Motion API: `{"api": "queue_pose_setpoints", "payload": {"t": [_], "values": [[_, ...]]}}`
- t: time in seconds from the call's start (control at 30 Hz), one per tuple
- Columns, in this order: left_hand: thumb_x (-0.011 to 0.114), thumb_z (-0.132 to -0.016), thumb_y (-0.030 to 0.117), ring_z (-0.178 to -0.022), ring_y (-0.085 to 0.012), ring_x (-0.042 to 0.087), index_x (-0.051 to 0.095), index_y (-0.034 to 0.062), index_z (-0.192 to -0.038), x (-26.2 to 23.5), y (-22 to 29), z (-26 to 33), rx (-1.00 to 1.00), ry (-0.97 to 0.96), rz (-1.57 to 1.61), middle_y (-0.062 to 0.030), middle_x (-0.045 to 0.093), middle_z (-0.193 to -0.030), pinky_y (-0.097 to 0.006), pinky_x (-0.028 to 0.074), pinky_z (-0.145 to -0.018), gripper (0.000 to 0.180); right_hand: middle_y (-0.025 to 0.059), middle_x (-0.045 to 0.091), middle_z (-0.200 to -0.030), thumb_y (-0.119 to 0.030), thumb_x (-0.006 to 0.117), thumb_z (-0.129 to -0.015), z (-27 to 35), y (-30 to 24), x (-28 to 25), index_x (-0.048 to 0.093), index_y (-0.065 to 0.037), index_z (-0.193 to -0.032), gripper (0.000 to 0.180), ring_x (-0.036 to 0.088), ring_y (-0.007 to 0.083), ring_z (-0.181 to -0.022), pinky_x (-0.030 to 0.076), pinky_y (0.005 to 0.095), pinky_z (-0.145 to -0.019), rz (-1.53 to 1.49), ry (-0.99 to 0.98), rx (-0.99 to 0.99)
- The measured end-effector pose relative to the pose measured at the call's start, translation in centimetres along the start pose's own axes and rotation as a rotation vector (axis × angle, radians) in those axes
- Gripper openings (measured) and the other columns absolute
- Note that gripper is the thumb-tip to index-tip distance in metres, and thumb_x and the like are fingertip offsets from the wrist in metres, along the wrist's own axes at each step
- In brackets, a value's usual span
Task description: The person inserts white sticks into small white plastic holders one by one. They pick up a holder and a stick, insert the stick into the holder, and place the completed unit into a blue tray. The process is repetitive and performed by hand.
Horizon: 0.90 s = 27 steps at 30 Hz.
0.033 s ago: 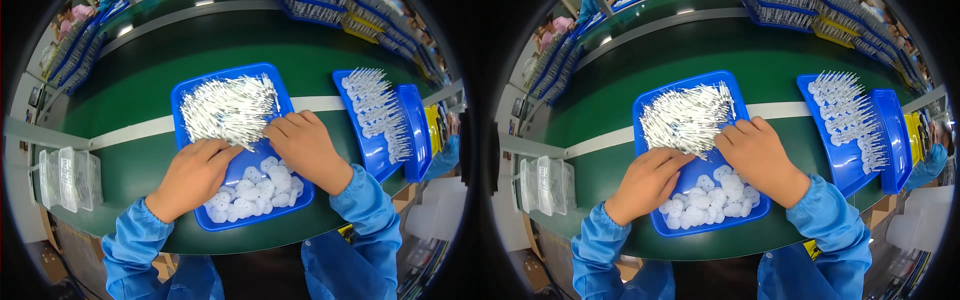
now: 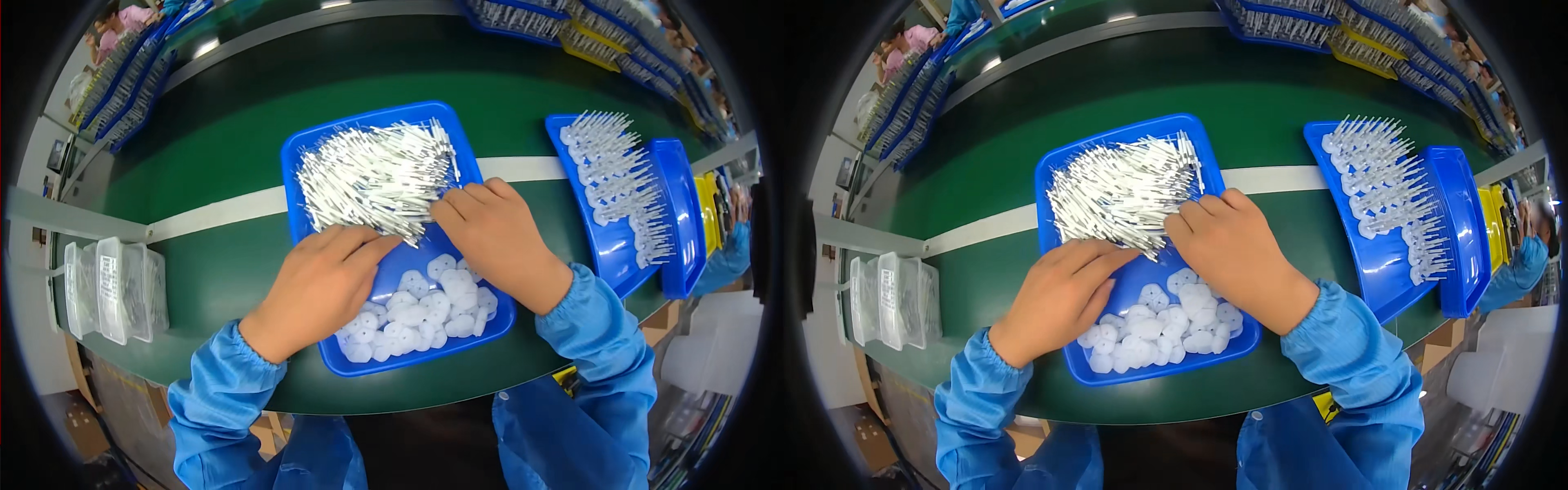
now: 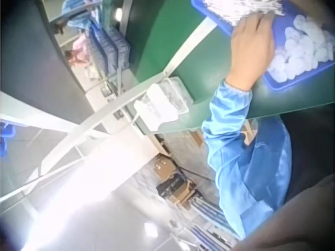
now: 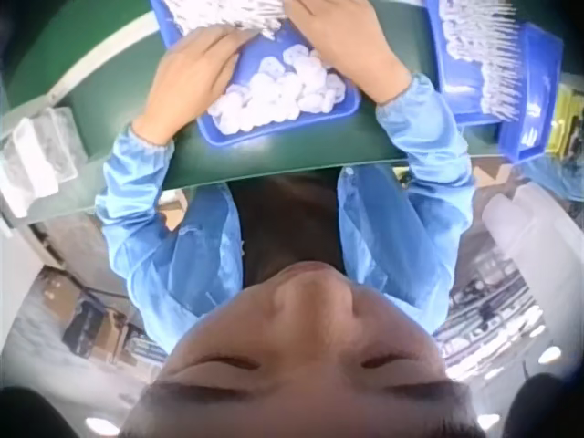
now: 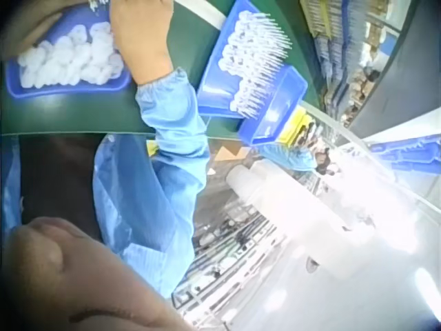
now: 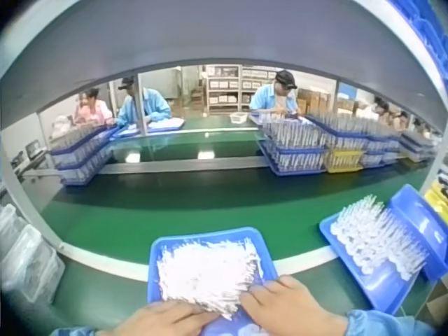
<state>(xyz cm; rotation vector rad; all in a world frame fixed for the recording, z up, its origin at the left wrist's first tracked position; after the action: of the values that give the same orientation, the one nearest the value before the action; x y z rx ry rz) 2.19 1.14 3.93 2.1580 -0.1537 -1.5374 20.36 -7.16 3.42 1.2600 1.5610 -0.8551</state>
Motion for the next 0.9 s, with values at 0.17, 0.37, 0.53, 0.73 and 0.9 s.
{"api": "queue_pose_setpoints", "payload": {"t": [0.17, 0.37, 0.53, 0.73, 0.9], "values": [[0.078, -0.091, 0.005, -0.101, -0.0336, 0.073, 0.077, 0.0075, -0.129, 1.8, 1.2, 0.1, 0.020, -0.113, 0.132, -0.0102, 0.074, -0.112, -0.046, 0.060, -0.089, 0.038, 0.0030, 0.068, -0.096, -0.011, 0.074, -0.085, 0.5, -0.2, -0.8, 0.071, -0.010, -0.105, 0.020, 0.068, 0.0236, -0.093, 0.050, 0.0379, -0.085, -0.023, 0.009, 0.050], [0.080, -0.094, 0.007, -0.090, -0.0276, 0.073, 0.080, 0.0107, -0.125, 2.4, -0.3, -1.3, -0.061, -0.264, 0.276, -0.0082, 0.072, -0.103, -0.039, 0.059, -0.079, 0.031, 0.0039, 0.067, -0.092, -0.007, 0.084, -0.079, 1.9, 1.4, -1.6, 0.074, -0.013, -0.099, 0.023, 0.069, 0.0250, -0.089, 0.051, 0.0389, -0.082, -0.398, -0.033, 0.212], [0.075, -0.101, 0.004, -0.083, -0.0151, 0.067, 0.079, 0.0085, -0.123, 0.9, -2.1, -1.0, -0.166, -0.105, 0.496, -0.0045, 0.072, -0.102, -0.030, 0.054, -0.074, 0.023, 0.0042, 0.075, -0.094, -0.001, 0.087, -0.086, 3.4, 2.8, -1.0, 0.076, -0.008, -0.102, 0.021, 0.073, 0.0164, -0.087, 0.055, 0.0321, -0.083, -0.874, -0.042, 0.540], [0.069, -0.106, 0.003, -0.099, -0.0094, 0.068, 0.068, 0.0036, -0.126, 1.5, -3.7, -2.4, -0.328, 0.265, 1.120, -0.0027, 0.068, -0.114, -0.025, 0.053, -0.077, 0.021, 0.0049, 0.080, -0.098, 0.000, 0.086, -0.092, 0.2, 2.4, -0.7, 0.077, 0.000, -0.105, 0.016, 0.074, 0.0105, -0.092, 0.059, 0.0286, -0.085, -1.424, 0.315, 0.484], [0.075, -0.100, -0.007, -0.107, -0.0099, 0.070, 0.063, 0.0027, -0.135, 2.9, -3.6, -2.5, -0.311, 0.391, 1.179, -0.0050, 0.066, -0.125, -0.021, 0.057, -0.075, 0.038, 0.0094, 0.084, -0.098, -0.003, 0.089, -0.088, -0.5, 1.6, -0.1, 0.082, -0.006, -0.110, 0.023, 0.078, 0.0173, -0.078, 0.062, 0.0316, -0.072, -0.901, 0.285, 0.367]]}}
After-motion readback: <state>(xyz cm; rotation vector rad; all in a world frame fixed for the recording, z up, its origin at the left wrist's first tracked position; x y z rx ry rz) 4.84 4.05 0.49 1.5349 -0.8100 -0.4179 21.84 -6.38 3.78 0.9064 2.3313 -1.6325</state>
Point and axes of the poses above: each hand's wrist, its own z-axis away from the middle knuckle, its own x-axis out of the palm, y = z × x, the point moved 6 cm from there along -z, towards the middle knuckle
